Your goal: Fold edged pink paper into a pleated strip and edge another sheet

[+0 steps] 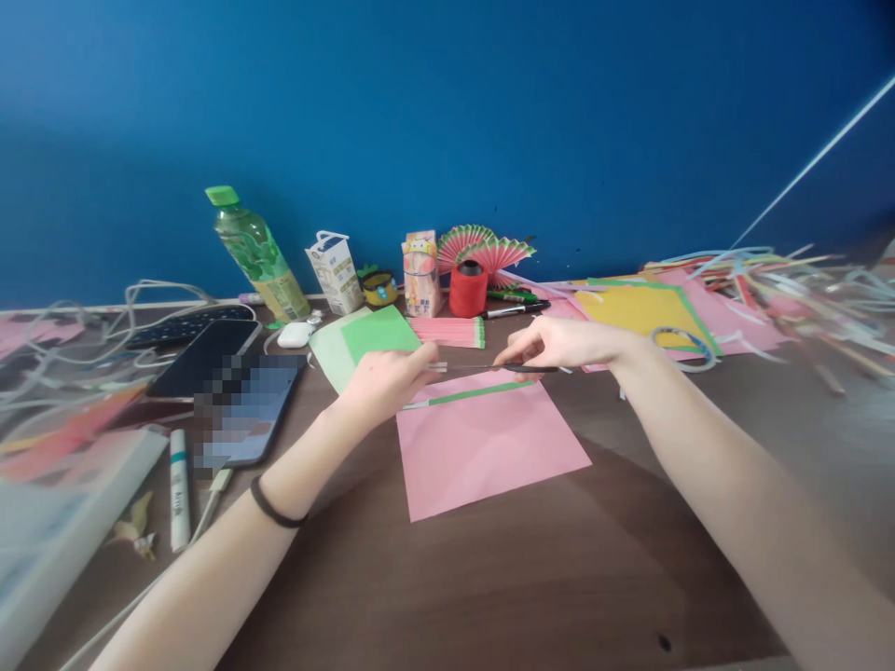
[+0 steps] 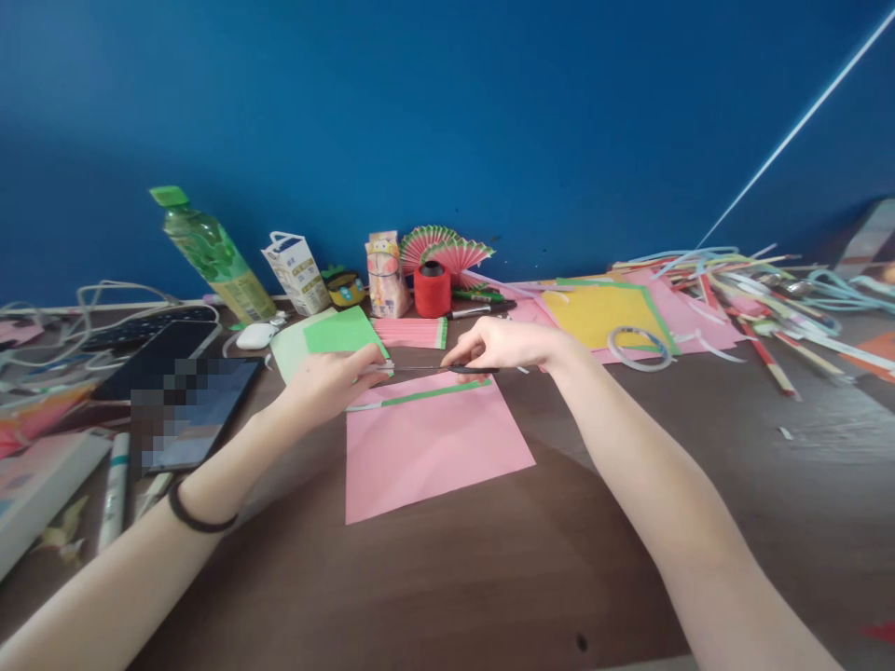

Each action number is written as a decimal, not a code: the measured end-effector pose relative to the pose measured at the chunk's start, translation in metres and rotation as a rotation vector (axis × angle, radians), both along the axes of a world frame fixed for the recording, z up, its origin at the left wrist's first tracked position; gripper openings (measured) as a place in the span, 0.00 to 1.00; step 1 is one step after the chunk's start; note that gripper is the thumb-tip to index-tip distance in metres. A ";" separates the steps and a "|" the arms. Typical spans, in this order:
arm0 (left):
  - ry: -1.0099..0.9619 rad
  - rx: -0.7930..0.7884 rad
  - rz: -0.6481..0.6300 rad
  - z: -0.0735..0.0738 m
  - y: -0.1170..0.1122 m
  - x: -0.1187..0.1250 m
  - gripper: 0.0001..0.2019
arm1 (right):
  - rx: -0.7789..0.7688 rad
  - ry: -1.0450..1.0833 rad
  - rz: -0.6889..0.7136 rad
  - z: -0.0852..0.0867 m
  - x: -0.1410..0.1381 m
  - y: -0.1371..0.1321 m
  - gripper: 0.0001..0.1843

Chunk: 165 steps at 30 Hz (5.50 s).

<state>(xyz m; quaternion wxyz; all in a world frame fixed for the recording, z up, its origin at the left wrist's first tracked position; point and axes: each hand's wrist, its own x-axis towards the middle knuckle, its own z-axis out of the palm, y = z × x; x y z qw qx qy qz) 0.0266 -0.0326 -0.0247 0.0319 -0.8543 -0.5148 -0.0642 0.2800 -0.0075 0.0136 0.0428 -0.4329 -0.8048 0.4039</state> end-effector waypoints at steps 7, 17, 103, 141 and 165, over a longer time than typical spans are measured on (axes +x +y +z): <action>0.065 0.010 -0.014 -0.004 -0.001 0.001 0.10 | 0.045 -0.050 0.026 -0.004 0.001 0.003 0.21; 0.049 -0.003 -0.028 -0.009 0.001 0.001 0.10 | 0.175 -0.199 0.101 0.012 -0.006 -0.010 0.18; -1.631 -0.837 0.059 -0.001 -0.017 0.029 0.10 | 0.792 0.553 -0.186 -0.033 -0.070 -0.041 0.04; -1.543 -0.713 -0.068 -0.002 -0.012 0.025 0.21 | 0.661 0.610 -0.273 -0.024 -0.072 -0.050 0.03; -1.584 -0.639 -0.018 -0.003 -0.009 0.023 0.23 | 0.604 0.551 -0.207 -0.030 -0.074 -0.055 0.05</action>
